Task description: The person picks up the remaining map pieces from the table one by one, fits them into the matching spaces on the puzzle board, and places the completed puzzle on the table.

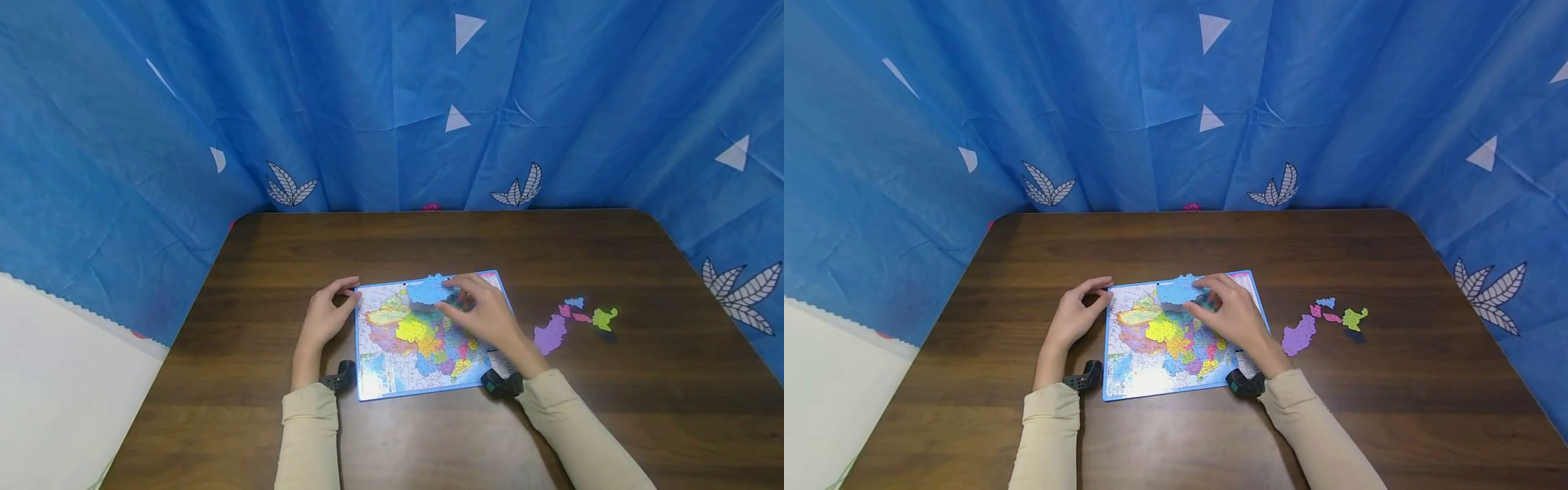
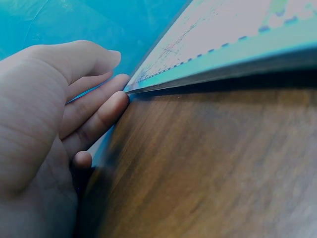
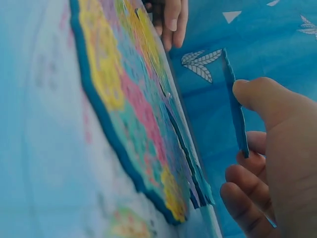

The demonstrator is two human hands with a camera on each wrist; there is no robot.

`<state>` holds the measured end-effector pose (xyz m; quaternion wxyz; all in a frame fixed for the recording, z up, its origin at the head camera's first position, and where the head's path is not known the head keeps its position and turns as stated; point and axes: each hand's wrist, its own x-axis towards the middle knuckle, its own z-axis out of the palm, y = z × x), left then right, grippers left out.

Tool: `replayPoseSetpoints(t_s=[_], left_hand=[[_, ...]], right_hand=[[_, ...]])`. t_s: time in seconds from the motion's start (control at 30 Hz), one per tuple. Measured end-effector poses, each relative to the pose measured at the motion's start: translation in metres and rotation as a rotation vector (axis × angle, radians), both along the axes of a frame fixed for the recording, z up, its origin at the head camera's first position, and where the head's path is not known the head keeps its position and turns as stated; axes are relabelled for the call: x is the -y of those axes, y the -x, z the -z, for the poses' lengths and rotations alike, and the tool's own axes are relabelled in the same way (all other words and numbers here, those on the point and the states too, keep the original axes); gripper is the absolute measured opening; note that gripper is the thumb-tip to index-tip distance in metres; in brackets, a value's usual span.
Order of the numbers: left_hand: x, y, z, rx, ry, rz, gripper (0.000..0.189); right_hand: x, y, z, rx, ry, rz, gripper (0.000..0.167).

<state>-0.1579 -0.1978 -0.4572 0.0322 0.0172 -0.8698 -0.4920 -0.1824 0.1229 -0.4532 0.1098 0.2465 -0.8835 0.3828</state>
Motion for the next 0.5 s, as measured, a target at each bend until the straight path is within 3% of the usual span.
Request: replayPoseSetpoints(t_s=[0.5], left_hand=[[0.0001,0.0004,0.0012,0.001,0.0,-0.007,0.035]], right_hand=[[0.0004,0.0012,0.007,-0.028,0.014,-0.02,0.042]])
